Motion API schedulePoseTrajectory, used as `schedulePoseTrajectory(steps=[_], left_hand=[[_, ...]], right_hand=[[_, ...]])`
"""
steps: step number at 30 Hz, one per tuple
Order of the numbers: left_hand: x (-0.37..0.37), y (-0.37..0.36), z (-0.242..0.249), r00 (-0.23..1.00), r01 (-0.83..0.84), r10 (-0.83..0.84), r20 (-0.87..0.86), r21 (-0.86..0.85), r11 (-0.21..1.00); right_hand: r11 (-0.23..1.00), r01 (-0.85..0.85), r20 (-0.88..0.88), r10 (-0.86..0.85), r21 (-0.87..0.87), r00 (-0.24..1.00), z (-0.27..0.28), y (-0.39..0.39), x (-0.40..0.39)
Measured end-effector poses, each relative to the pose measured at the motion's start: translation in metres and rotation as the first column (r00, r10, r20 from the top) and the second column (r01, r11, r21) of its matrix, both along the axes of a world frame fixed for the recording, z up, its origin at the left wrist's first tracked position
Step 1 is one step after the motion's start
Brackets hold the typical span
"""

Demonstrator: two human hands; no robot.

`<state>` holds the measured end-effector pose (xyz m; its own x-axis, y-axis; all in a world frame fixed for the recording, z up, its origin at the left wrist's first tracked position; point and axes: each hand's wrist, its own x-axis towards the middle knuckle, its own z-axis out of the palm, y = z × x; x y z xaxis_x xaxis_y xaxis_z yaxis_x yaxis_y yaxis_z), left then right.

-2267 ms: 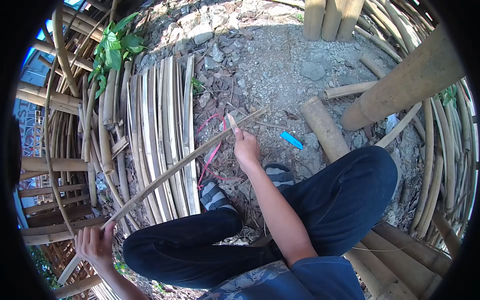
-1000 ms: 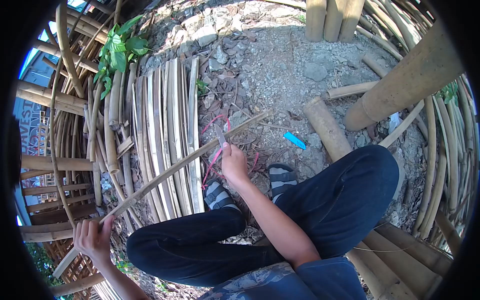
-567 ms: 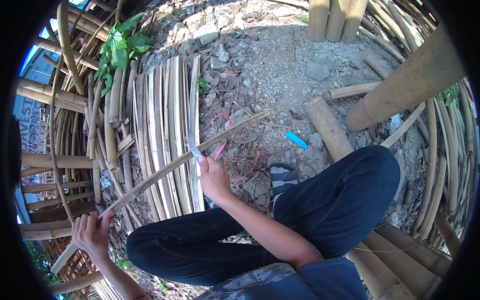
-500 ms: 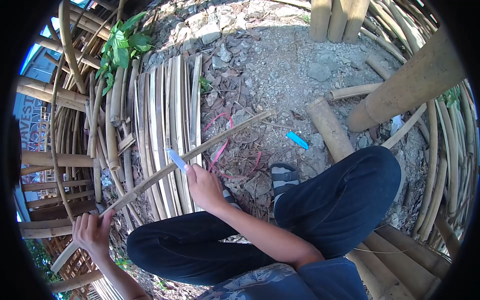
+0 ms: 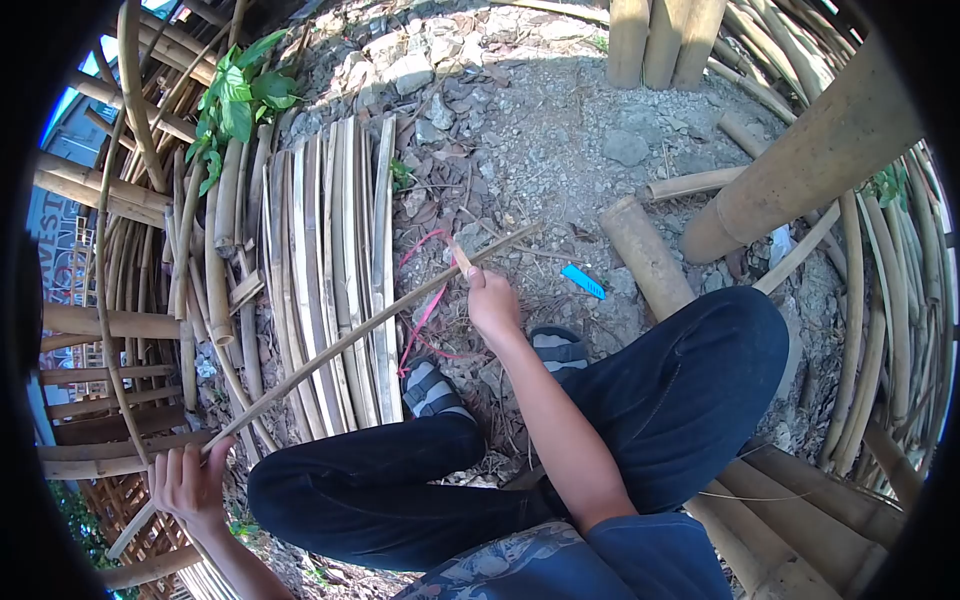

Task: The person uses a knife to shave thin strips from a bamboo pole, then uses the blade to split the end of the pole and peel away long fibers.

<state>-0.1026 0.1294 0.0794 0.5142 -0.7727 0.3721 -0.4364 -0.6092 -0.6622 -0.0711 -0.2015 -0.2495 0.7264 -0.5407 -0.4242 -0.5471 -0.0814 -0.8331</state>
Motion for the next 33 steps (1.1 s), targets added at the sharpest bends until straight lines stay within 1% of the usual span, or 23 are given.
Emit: schedulePoseTrajectory(steps=[1, 2, 5, 6, 8, 9, 11, 14, 15, 17, 19, 21, 22, 23, 25, 26, 27, 29, 30, 31, 33], left_hand=[[0.001, 0.001, 0.0, 1.0, 0.001, -0.001, -0.001, 0.002, 1.0], [0.002, 0.001, 0.0, 1.0, 0.005, -0.005, 0.002, 0.003, 1.0], [0.005, 0.0, 0.001, 1.0, 0.005, -0.005, 0.012, 0.006, 1.0], [0.007, -0.001, 0.0, 1.0, 0.002, -0.002, 0.021, 0.005, 1.0], [0.008, -0.002, 0.001, 1.0, 0.003, -0.003, 0.024, 0.009, 1.0], [0.01, -0.003, 0.002, 1.0, 0.004, -0.004, 0.027, 0.011, 1.0], [0.011, -0.005, 0.002, 1.0, 0.001, -0.002, 0.031, 0.006, 1.0], [0.013, -0.006, 0.0, 1.0, -0.013, 0.013, 0.02, -0.01, 1.0], [0.013, -0.005, 0.001, 1.0, -0.018, 0.019, 0.01, -0.019, 1.0], [0.01, -0.007, 0.003, 0.999, -0.032, 0.032, 0.0, -0.021, 0.999], [0.007, -0.008, 0.004, 0.999, -0.041, 0.041, -0.015, -0.026, 0.999], [0.005, -0.008, 0.004, 0.999, -0.05, 0.05, -0.013, -0.031, 0.998], [0.004, -0.008, 0.005, 0.998, -0.065, 0.064, -0.02, -0.032, 0.997], [0.004, -0.01, 0.004, 0.997, -0.073, 0.072, -0.028, -0.036, 0.997], [0.003, -0.01, 0.003, 0.996, -0.084, 0.082, -0.045, -0.038, 0.996], [0.003, -0.01, 0.003, 0.996, -0.079, 0.077, -0.047, -0.039, 0.996], [0.003, -0.011, 0.002, 0.996, -0.076, 0.075, -0.046, -0.036, 0.996], [0.004, -0.01, 0.002, 0.995, -0.078, 0.076, -0.059, -0.037, 0.996], [0.005, -0.01, 0.003, 0.994, -0.088, 0.085, -0.067, -0.036, 0.995], [0.005, -0.011, 0.003, 0.994, -0.092, 0.09, -0.065, -0.03, 0.995], [0.007, -0.011, 0.003, 0.993, -0.099, 0.096, -0.068, -0.033, 0.995]], right_hand=[[1.0, -0.004, 0.039, 0.003, 0.031, 0.999, 0.012, 0.008, 0.0], [1.0, -0.021, 0.017, 0.021, 0.014, 1.0, 0.025, 0.015, -0.002], [0.999, -0.051, 0.04, 0.05, 0.014, 0.998, 0.046, 0.037, -0.007], [0.999, -0.049, 0.041, 0.048, 0.014, 0.998, 0.061, 0.043, -0.01], [0.993, -0.1, 0.074, 0.095, 0.069, 0.993, 0.091, 0.059, -0.017], [0.992, -0.112, 0.096, 0.106, 0.062, 0.99, 0.095, 0.069, -0.019], [0.975, -0.187, 0.158, 0.167, 0.123, 0.973, 0.111, 0.083, -0.026], [0.918, -0.377, 0.248, 0.339, 0.124, 0.907, 0.155, 0.112, -0.043], [0.892, -0.418, 0.27, 0.365, 0.173, 0.891, 0.16, 0.118, -0.046], [0.905, -0.402, 0.265, 0.358, 0.137, 0.896, 0.159, 0.114, -0.041], [0.969, -0.188, 0.264, 0.142, 0.16, 0.954, 0.131, 0.1, -0.025], [0.992, -0.028, 0.103, 0.015, 0.125, 0.995, 0.089, 0.064, -0.007], [0.995, 0.015, 0.046, -0.02, 0.094, 0.999, 0.053, 0.044, 0.0], [0.996, 0.063, -0.011, -0.063, 0.058, 0.998, 0.027, 0.023, 0.005], [0.995, 0.094, -0.096, -0.092, 0.021, 0.991, 0.022, -0.009, 0.003], [0.986, 0.135, -0.095, -0.126, 0.097, 0.987, -0.007, -0.013, 0.008], [0.985, 0.146, -0.099, -0.137, 0.092, 0.986, -0.007, -0.012, 0.007], [0.996, 0.08, -0.081, -0.076, 0.05, 0.994, -0.005, 0.006, 0.013], [0.999, 0.039, -0.086, -0.037, 0.019, 0.996, 0.013, 0.012, 0.011], [0.999, 0.035, -0.085, -0.033, 0.024, 0.996, 0.023, 0.018, 0.009], [0.994, -0.052, 0.009, 0.051, 0.094, 0.999, 0.038, 0.034, 0.004]])
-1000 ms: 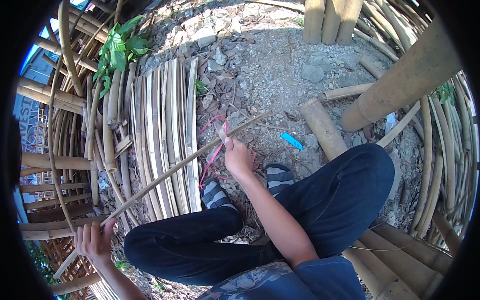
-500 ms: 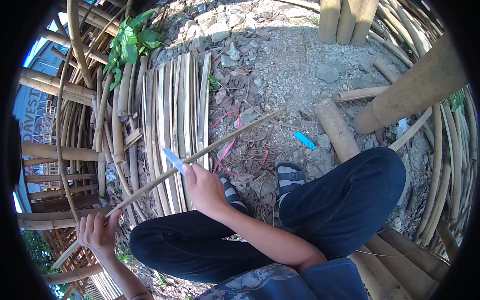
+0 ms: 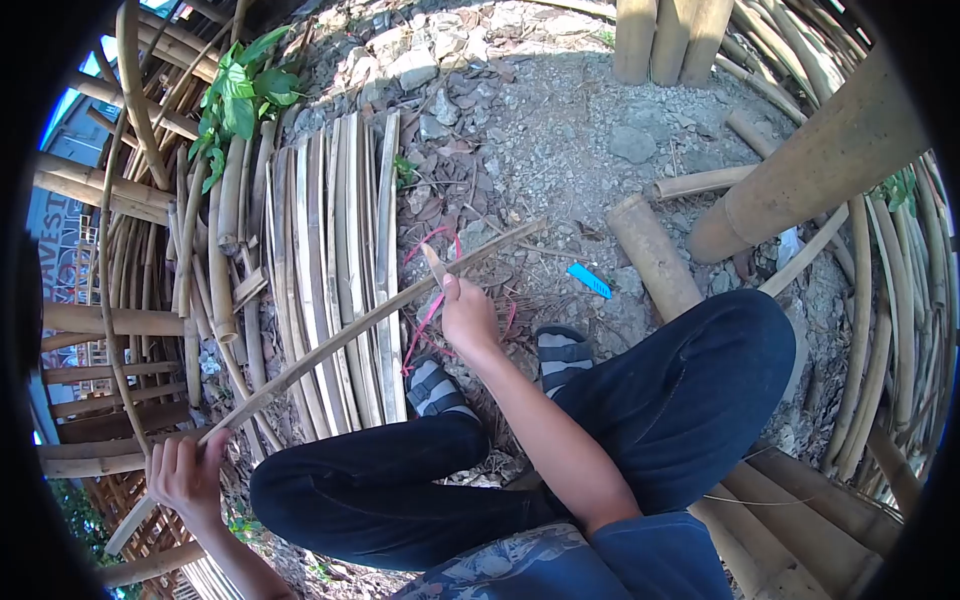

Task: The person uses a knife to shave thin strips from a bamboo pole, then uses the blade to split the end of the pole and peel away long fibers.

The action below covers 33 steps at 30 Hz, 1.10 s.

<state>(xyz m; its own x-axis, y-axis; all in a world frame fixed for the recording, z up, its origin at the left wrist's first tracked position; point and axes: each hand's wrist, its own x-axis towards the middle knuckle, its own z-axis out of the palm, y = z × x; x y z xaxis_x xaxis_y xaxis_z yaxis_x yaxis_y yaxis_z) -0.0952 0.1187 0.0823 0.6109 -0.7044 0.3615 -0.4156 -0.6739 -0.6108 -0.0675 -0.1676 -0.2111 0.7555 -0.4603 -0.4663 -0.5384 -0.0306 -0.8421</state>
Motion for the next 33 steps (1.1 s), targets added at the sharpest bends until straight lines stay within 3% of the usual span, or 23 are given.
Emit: schedulePoseTrajectory(steps=[5, 8, 10, 11, 14, 16, 18, 20, 27, 33], left_hand=[[0.007, 0.001, 0.0, 0.999, -0.018, 0.016, -0.042, -0.053, 0.998], [0.008, 0.0, 0.0, 0.999, -0.017, 0.014, -0.047, -0.066, 0.998], [0.006, 0.001, 0.0, 0.999, -0.022, 0.019, -0.04, -0.06, 0.998], [0.004, 0.0, 0.0, 0.999, -0.032, 0.029, -0.045, -0.065, 0.997], [0.001, 0.001, 0.003, 0.997, -0.056, 0.052, -0.064, -0.069, 0.996], [-0.003, 0.002, -0.002, 0.978, -0.17, 0.158, -0.133, -0.081, 0.982], [-0.004, 0.004, -0.007, 0.979, -0.152, 0.137, -0.149, -0.098, 0.984], [-0.006, 0.001, -0.003, 0.962, -0.229, 0.213, -0.171, -0.082, 0.97], [-0.005, -0.002, -0.003, 0.979, -0.167, 0.161, -0.128, -0.038, 0.985], [-0.009, -0.003, -0.007, 0.989, -0.144, 0.144, -0.036, -0.001, 0.99]], right_hand=[[0.998, -0.045, 0.129, 0.041, 0.032, 0.991, 0.068, 0.058, -0.028], [0.932, -0.361, 0.27, 0.344, 0.014, 0.899, 0.108, 0.074, -0.045], [0.899, -0.431, 0.373, 0.377, 0.073, 0.848, 0.13, 0.094, -0.057], [0.915, -0.389, 0.36, 0.328, 0.108, 0.873, 0.129, 0.095, -0.055], [0.983, -0.138, 0.283, 0.099, 0.121, 0.954, 0.105, 0.07, -0.031], [0.999, -0.033, 0.099, 0.034, -0.011, 0.995, 0.067, 0.022, -0.005], [0.98, 0.067, -0.067, -0.081, -0.189, 0.994, 0.018, -0.029, 0.009], [0.969, 0.107, -0.178, -0.149, -0.225, 0.973, -0.04, -0.067, 0.014], [0.961, 0.059, -0.329, -0.149, -0.269, 0.933, -0.066, -0.103, 0.023], [0.973, 0.087, -0.197, -0.13, -0.214, 0.972, -0.073, -0.081, 0.021]])
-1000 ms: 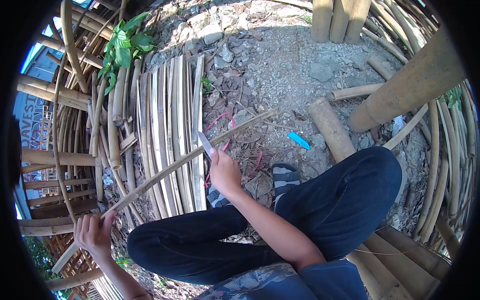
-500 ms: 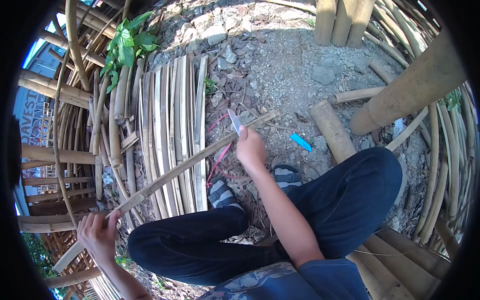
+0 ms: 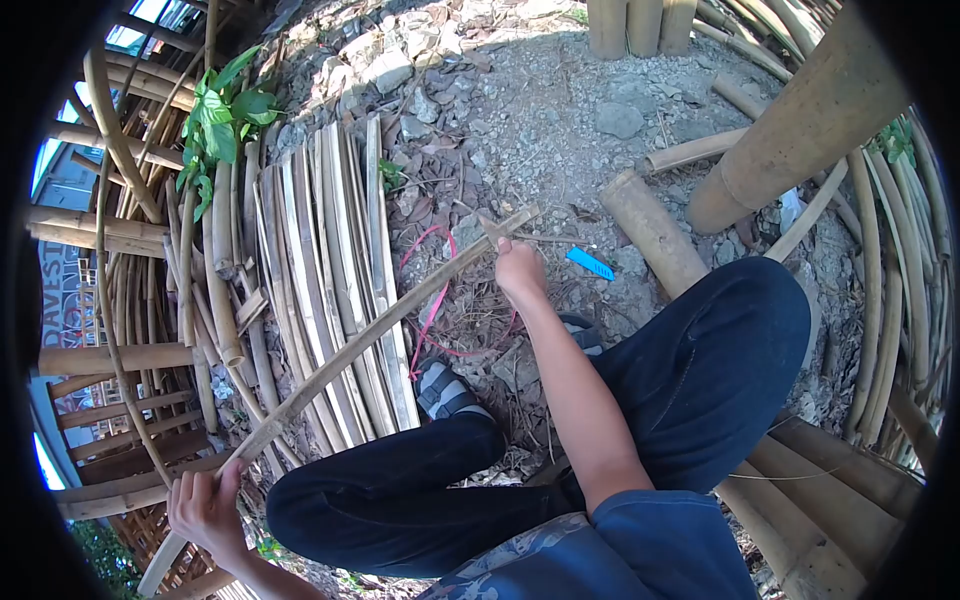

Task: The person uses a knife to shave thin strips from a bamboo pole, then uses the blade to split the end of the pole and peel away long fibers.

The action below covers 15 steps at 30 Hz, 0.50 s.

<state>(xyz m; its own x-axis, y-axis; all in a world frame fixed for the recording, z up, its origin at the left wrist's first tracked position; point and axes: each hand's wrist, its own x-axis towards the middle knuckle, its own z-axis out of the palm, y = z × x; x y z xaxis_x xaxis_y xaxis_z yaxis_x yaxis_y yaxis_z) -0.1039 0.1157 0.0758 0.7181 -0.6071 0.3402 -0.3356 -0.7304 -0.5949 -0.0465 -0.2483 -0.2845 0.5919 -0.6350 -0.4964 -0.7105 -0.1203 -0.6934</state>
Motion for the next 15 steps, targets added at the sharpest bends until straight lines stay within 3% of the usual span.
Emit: schedulePoseTrajectory(steps=[1, 3, 5, 7, 10, 13, 14, 15], left_hand=[[-0.001, 0.0, 0.0, 1.0, -0.002, 0.002, -0.004, 0.001, 1.0], [0.001, -0.002, 0.0, 0.999, 0.035, -0.036, 0.033, 0.004, 0.999], [0.004, -0.002, 0.0, 0.999, 0.023, -0.023, 0.04, 0.0, 1.0], [0.006, -0.002, -0.001, 0.999, 0.011, -0.011, 0.05, -0.007, 1.0], [0.009, -0.003, 0.003, 1.0, -0.021, 0.021, -0.006, -0.023, 1.0], [0.006, -0.011, 0.011, 0.998, -0.036, 0.034, -0.049, -0.039, 0.999], [0.007, -0.013, 0.016, 0.996, -0.034, 0.033, -0.083, -0.013, 0.999], [0.01, -0.016, 0.021, 0.996, -0.049, 0.047, -0.072, -0.025, 0.998]], right_hand=[[1.0, -0.002, -0.004, 0.002, 0.001, 1.0, 0.0, 0.004, -0.003], [0.957, -0.052, 0.182, -0.001, 0.286, 0.983, 0.006, 0.013, -0.008], [0.947, -0.186, 0.164, 0.146, 0.261, 0.976, 0.057, 0.037, -0.01], [0.915, -0.352, 0.26, 0.298, 0.196, 0.918, 0.08, 0.065, -0.014], [0.887, -0.399, 0.269, 0.335, 0.233, 0.903, 0.102, 0.056, -0.02], [0.959, -0.043, 0.163, -0.004, 0.279, 0.987, 0.096, 0.018, -0.013], [0.961, -0.06, 0.172, 0.014, 0.268, 0.985, 0.095, 0.017, -0.012], [0.978, -0.05, 0.366, -0.029, 0.204, 0.93, 0.09, 0.019, -0.009]])
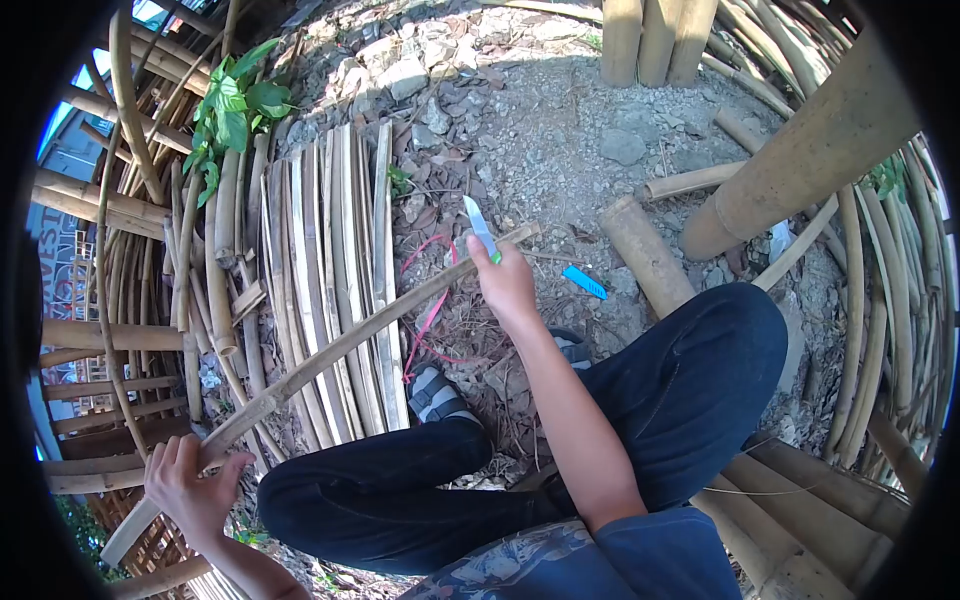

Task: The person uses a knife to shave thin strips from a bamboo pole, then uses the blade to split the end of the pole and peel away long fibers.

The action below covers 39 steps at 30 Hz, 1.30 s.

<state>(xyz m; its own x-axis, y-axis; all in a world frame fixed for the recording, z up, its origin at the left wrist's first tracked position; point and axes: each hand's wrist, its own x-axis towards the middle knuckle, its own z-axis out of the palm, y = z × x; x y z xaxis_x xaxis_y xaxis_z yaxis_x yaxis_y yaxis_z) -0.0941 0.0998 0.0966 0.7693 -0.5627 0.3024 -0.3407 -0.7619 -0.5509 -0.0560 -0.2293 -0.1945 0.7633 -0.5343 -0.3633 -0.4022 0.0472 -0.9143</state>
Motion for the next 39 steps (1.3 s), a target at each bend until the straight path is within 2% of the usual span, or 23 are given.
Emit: schedulePoseTrajectory(steps=[1, 2, 4, 6, 7, 10, 12, 14, 16, 17, 18, 19, 20, 22, 24, 26, 28, 30, 31, 32, 33, 35, 39], left_hand=[[0.004, -0.003, 0.005, 0.999, 0.032, -0.033, -0.039, -0.018, 0.999], [0.008, -0.006, 0.011, 0.995, 0.063, -0.065, -0.079, -0.033, 0.997], [0.017, -0.014, 0.023, 0.997, 0.056, -0.056, -0.06, 0.003, 0.998], [0.025, -0.02, 0.035, 0.987, 0.125, -0.125, -0.105, -0.002, 0.992], [0.025, -0.022, 0.042, 0.985, 0.104, -0.1, -0.14, 0.021, 0.994], [0.019, -0.039, 0.05, 0.98, 0.189, -0.188, 0.067, -0.008, 0.982], [0.013, -0.042, 0.042, 0.807, 0.356, -0.435, 0.399, 0.258, 0.898], [-0.002, -0.017, 0.005, 0.75, 0.646, -0.619, 0.234, -0.054, 0.762], [0.005, -0.019, -0.02, 0.738, 0.438, -0.617, -0.271, -0.504, 0.745], [0.013, -0.028, -0.035, 0.741, 0.126, -0.467, -0.482, -0.583, 0.802], [0.021, -0.038, -0.05, 0.653, -0.201, -0.326, -0.684, -0.572, 0.795], [0.026, -0.044, -0.063, 0.559, -0.447, -0.414, -0.718, -0.682, 0.579], [0.033, -0.048, -0.076, 0.524, -0.554, -0.535, -0.662, -0.743, 0.376], [0.043, -0.062, -0.092, 0.617, -0.428, -0.721, -0.317, -0.903, 0.031], [0.056, -0.069, -0.097, 0.587, -0.179, -0.806, -0.08, -0.983, -0.032], [0.067, -0.075, -0.092, 0.479, -0.023, -0.878, -0.006, -1.0, -0.005], [0.072, -0.082, -0.082, 0.386, -0.19, -0.922, -0.03, -0.981, -0.047], [0.079, -0.098, -0.083, 0.472, -0.119, -0.874, 0.117, -0.974, -0.194], [0.081, -0.102, -0.081, 0.514, -0.188, -0.844, 0.154, -0.94, -0.286], [0.083, -0.105, -0.079, 0.555, -0.25, -0.811, 0.184, -0.893, -0.374], [0.083, -0.106, -0.075, 0.55, -0.26, -0.816, 0.176, -0.893, -0.368], [0.082, -0.104, -0.063, 0.704, -0.395, -0.689, 0.171, -0.713, -0.58], [0.084, -0.069, -0.053, 0.768, -0.219, -0.576, 0.278, -0.732, -0.645]], right_hand=[[0.997, 0.063, 0.204, -0.053, -0.043, 0.977, 0.008, 0.003, 0.002], [0.998, 0.046, 0.214, -0.035, -0.048, 0.976, 0.015, 0.01, 0.002], [0.929, -0.218, 0.462, 0.341, -0.299, 0.819, 0.06, 0.031, 0.0], [0.764, -0.431, 0.344, 0.616, -0.48, 0.709, 0.079, 0.042, 0.004], [0.646, -0.426, 0.254, 0.694, -0.633, 0.674, 0.085, 0.047, 0.009], [0.684, -0.244, 0.405, 0.64, -0.688, 0.653, 0.071, 0.057, 0.024], [0.741, -0.227, 0.454, 0.592, -0.632, 0.666, 0.079, 0.05, 0.026], [0.727, -0.257, 0.417, 0.605, -0.637, 0.679, 0.086, 0.043, 0.03], [0.759, -0.285, 0.427, 0.588, -0.586, 0.687, 0.088, 0.037, 0.034], [0.751, -0.326, 0.402, 0.606, -0.575, 0.687, 0.093, 0.033, 0.034], [0.738, -0.368, 0.37, 0.626, -0.565, 0.686, 0.095, 0.029, 0.032], [0.732, -0.417, 0.334, 0.64, -0.538, 0.692, 0.096, 0.025, 0.03], [0.732, -0.41, 0.317, 0.632, -0.544, 0.707, 0.096, 0.02, 0.028], [0.693, -0.538, 0.326, 0.71, -0.48, 0.624, 0.094, 0.014, 0.022], [0.668, -0.617, 0.255, 0.737, -0.416, 0.626, 0.097, 0.01, 0.02], [0.622, -0.71, 0.268, 0.783, -0.33, 0.562, 0.102, 0.009, 0.018], [0.624, -0.693, 0.3, 0.781, -0.36, 0.547, 0.095, 0.002, 0.019], [0.748, -0.537, 0.387, 0.662, -0.39, 0.641, 0.091, -0.018, 0.018], [0.848, -0.498, 0.433, 0.523, -0.181, 0.734, 0.082, -0.028, 0.02], [0.944, -0.323, 0.366, 0.326, -0.07, 0.872, 0.073, -0.041, 0.02], [0.983, -0.168, 0.425, 0.123, 0.069, 0.897, 0.041, -0.052, 0.024], [0.997, 0.044, 0.188, -0.032, -0.058, 0.982, -0.019, -0.076, 0.022], [0.994, 0.09, -0.047, -0.093, -0.058, 0.995, -0.131, -0.068, 0.003]])
